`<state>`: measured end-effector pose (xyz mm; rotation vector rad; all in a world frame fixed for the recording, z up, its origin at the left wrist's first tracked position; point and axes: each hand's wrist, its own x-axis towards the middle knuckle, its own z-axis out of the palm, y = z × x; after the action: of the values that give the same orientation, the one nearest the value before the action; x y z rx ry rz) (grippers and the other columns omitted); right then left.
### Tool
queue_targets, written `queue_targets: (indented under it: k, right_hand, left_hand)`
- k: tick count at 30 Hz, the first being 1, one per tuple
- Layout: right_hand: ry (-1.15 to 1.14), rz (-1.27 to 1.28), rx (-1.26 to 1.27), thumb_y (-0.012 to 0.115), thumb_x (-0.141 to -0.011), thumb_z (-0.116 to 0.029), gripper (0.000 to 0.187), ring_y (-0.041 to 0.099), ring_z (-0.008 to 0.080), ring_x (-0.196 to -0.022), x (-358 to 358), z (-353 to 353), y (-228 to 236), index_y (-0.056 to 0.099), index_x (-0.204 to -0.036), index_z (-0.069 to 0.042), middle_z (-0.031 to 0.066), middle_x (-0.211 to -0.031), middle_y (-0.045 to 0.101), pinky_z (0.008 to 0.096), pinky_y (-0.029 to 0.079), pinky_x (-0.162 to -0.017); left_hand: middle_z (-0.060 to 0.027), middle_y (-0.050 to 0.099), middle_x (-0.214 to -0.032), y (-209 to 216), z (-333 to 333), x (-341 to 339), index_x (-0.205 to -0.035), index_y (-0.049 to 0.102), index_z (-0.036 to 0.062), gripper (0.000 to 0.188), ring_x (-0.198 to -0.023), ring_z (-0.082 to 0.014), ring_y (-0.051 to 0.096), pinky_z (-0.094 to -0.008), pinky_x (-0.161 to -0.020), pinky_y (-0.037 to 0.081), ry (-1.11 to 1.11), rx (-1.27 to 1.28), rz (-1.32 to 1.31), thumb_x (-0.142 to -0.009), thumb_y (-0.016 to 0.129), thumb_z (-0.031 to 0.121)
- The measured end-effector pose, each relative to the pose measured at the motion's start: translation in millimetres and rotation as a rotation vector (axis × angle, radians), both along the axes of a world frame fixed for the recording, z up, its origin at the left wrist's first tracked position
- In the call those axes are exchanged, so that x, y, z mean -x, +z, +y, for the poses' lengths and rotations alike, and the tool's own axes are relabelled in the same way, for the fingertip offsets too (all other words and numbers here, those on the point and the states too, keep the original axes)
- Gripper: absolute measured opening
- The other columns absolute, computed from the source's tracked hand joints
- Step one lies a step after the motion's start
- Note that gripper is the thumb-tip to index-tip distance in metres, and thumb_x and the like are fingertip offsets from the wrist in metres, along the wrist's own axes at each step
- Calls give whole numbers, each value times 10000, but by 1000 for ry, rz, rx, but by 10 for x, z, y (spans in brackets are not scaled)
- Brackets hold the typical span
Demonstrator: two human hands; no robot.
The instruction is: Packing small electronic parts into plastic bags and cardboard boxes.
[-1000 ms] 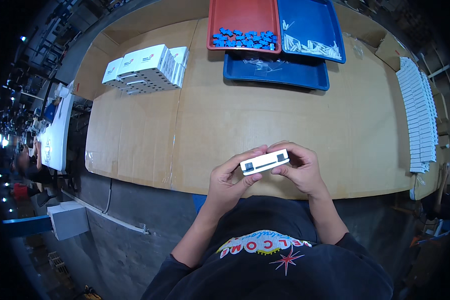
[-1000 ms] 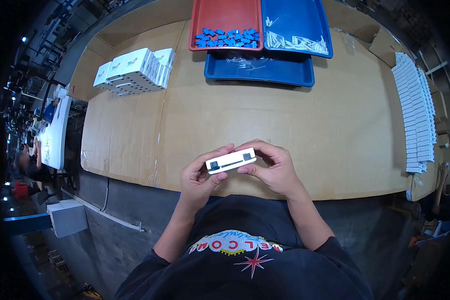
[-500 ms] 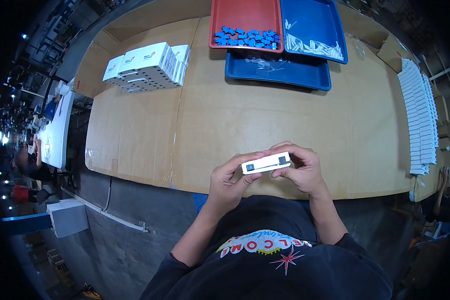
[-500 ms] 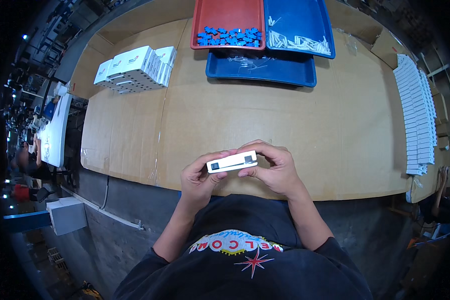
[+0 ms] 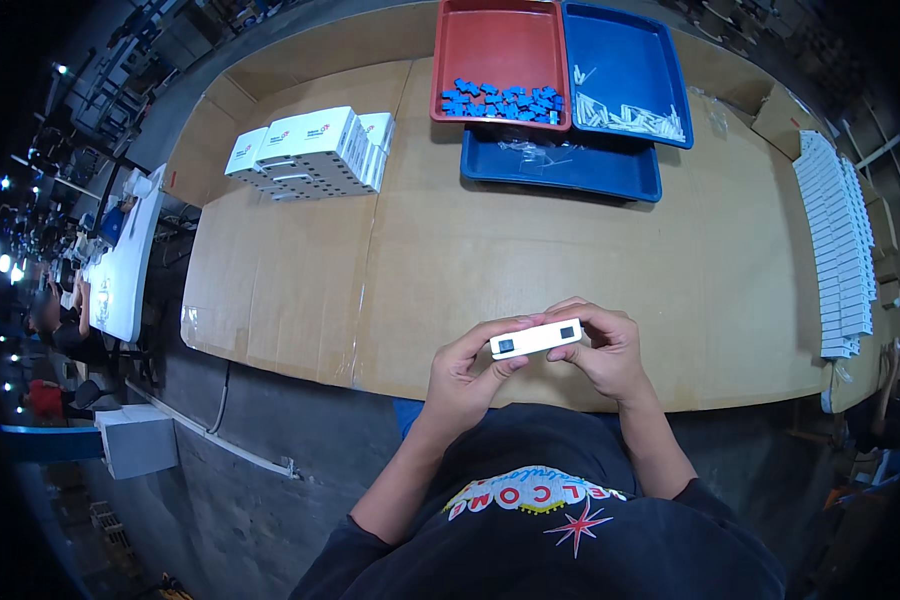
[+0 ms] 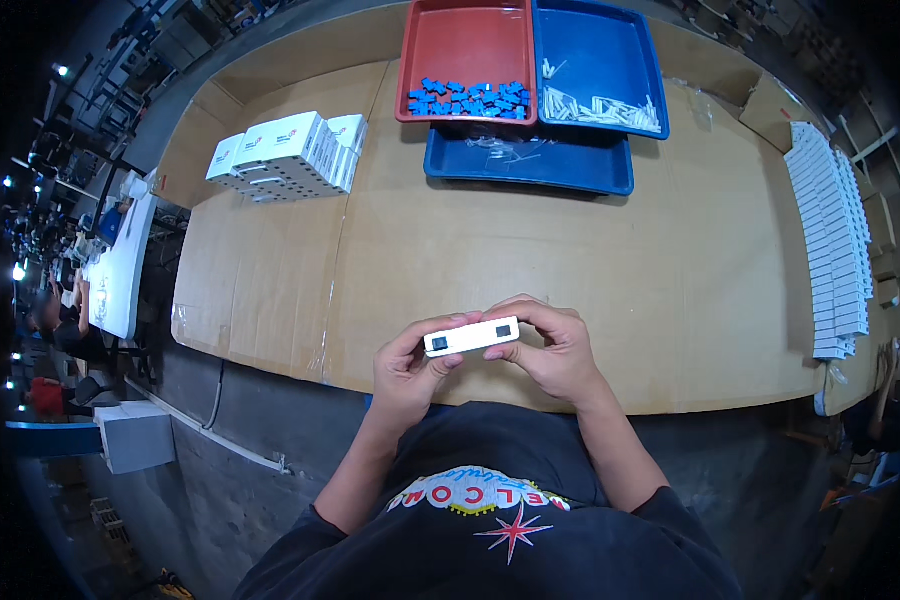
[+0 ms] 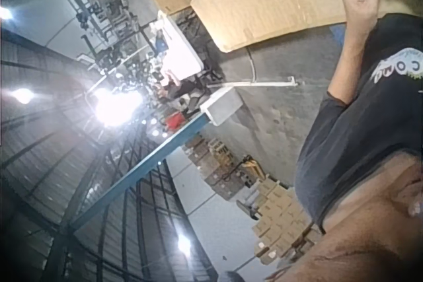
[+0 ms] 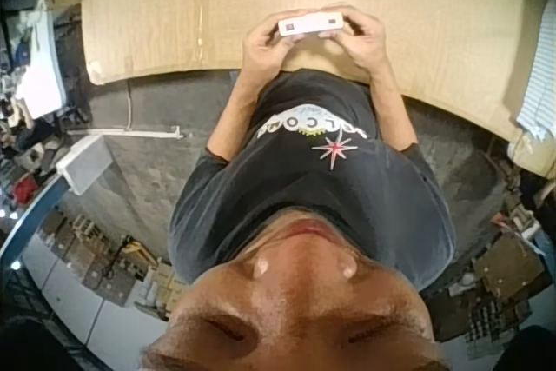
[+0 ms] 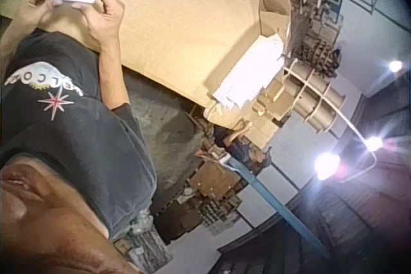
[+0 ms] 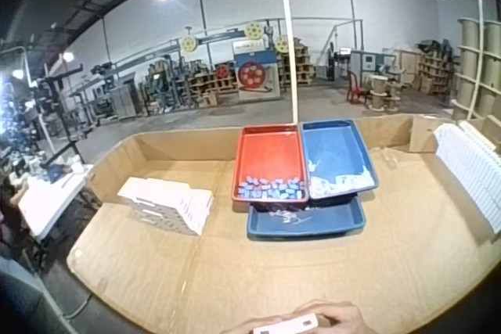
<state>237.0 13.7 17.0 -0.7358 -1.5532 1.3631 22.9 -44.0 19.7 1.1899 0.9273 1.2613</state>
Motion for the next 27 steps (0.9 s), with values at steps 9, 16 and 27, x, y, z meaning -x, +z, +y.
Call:
queue_targets:
  k: [9,16,27]
  right_hand:
    - [-10,340,321,780,-902,3,494,665,164,-1129,12,-29,4,562,-1345,-15,81,-1192,693,331,528,-1005]
    - [-8,-60,55,773,-918,-52,331,611,168,-1083,99,-45,54,638,-1218,-14,72,-1122,658,327,453,-1001]
    - [79,150,309,745,-974,-132,266,607,133,-1061,103,-60,-22,630,-1177,-3,30,-1091,642,311,492,-951]
  left_hand:
    - [-147,662,-1271,-51,-40,-89,-1259,629,-37,347,-1237,-204,620,-340,-1101,463,163,70,-122,-932,744,-24]
    - [-129,689,-1225,-28,-30,-60,-1235,643,-37,322,-1196,-177,637,-316,-1045,488,181,-15,-42,-931,749,-21]
    - [-126,732,-1143,-253,1,63,-1338,594,-63,562,-1105,-184,689,-333,-1021,500,106,-29,-222,-1108,477,437]
